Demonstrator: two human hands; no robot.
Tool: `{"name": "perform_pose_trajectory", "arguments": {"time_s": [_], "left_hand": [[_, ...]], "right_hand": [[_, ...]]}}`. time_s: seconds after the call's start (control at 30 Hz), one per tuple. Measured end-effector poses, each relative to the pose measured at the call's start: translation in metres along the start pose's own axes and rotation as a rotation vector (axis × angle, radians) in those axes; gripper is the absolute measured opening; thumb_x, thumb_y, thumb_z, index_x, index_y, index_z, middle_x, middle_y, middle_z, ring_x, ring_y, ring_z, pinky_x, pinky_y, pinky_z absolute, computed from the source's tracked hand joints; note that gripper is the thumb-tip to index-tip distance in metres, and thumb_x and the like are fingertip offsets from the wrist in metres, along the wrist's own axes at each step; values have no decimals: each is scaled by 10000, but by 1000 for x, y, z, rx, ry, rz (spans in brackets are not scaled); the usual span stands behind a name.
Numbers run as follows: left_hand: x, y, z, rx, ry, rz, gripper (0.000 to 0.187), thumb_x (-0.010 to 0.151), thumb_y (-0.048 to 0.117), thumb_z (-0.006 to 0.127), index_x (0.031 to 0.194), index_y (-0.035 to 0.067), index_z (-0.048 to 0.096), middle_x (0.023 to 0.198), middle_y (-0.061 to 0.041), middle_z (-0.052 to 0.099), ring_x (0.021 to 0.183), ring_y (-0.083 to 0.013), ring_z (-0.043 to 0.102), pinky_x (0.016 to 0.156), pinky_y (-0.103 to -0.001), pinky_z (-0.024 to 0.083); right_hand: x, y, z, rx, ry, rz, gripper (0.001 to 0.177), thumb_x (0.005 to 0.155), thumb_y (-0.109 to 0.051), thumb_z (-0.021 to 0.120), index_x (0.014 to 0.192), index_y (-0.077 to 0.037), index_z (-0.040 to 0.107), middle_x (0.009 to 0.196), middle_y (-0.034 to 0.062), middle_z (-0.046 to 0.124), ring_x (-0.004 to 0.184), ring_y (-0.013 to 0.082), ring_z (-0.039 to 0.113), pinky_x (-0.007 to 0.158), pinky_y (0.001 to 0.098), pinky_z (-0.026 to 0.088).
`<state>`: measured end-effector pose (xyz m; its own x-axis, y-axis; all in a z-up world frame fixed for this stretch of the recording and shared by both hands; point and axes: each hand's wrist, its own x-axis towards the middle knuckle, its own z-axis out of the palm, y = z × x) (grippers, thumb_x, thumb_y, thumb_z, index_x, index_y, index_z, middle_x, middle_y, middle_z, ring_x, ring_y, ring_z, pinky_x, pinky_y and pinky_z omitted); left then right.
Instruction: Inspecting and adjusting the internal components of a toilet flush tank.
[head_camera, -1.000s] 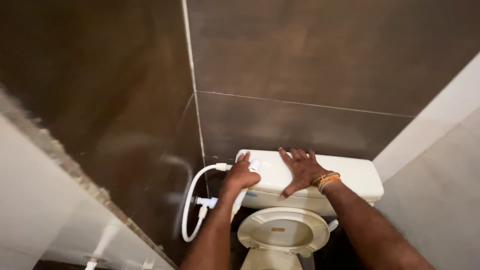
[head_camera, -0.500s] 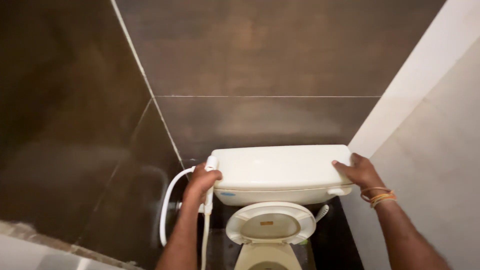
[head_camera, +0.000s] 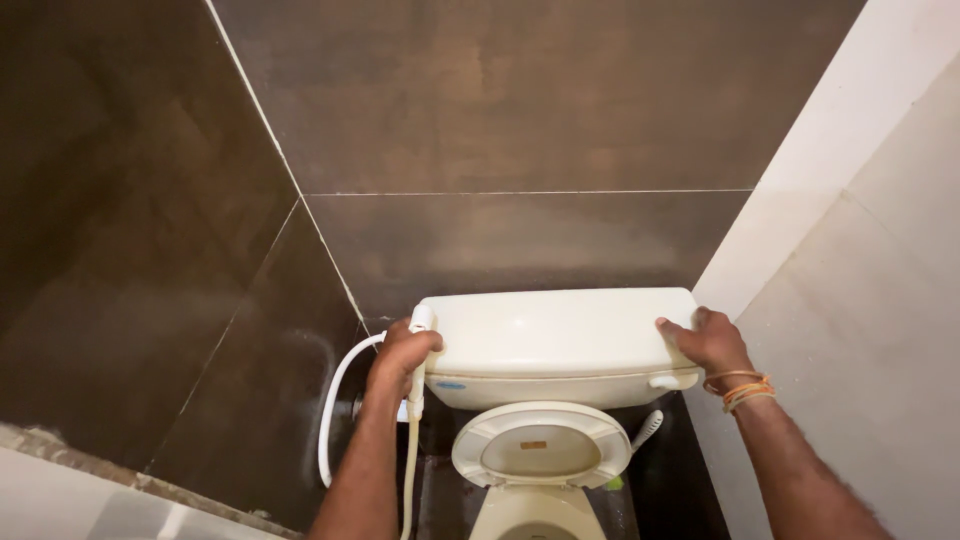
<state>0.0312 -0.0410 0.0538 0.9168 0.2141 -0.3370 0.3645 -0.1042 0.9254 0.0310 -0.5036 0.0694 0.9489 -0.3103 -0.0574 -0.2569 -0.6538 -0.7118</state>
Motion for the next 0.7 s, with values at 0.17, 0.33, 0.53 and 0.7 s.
{"name": "perform_pose_trajectory", "arguments": {"time_s": [0.17, 0.33, 0.53, 0.7], "left_hand": [[-6, 28, -5, -91, -37, 53, 445, 670, 18, 677, 1113, -20, 672, 966, -154, 733, 890, -298, 700, 789, -421, 564], [-32, 94, -22, -168, -27, 130, 432, 691, -25, 664, 1122, -56, 663, 965, -182, 711, 865, -334, 698, 756, -464, 576], [-60, 114, -38, -214, -46, 187, 433, 701, -33, 648, 1134, -55, 653, 989, -184, 721, 881, -325, 711, 772, -448, 594], [-63, 91, -48, -246, -32, 288, 416, 687, -30, 665, 1102, -46, 672, 924, -104, 694, 839, -233, 669, 767, -388, 565]], "right_hand": [[5, -33, -25, 129, 41, -38, 600, 758, -364, 858, 1053, 139, 715, 945, 257, 760, 825, 325, 732, 762, 427, 558], [17, -72, -62, 224, 76, -118, 547, 759, -294, 874, 1048, 132, 688, 952, 222, 744, 808, 278, 716, 724, 384, 562], [-21, -109, -84, 323, 120, -216, 473, 816, -268, 853, 1011, 112, 649, 947, 179, 711, 815, 222, 666, 673, 379, 532], [-56, -124, -92, 344, 191, -357, 563, 829, -210, 859, 1206, 108, 588, 1060, 151, 676, 933, 212, 653, 782, 367, 554]]}}
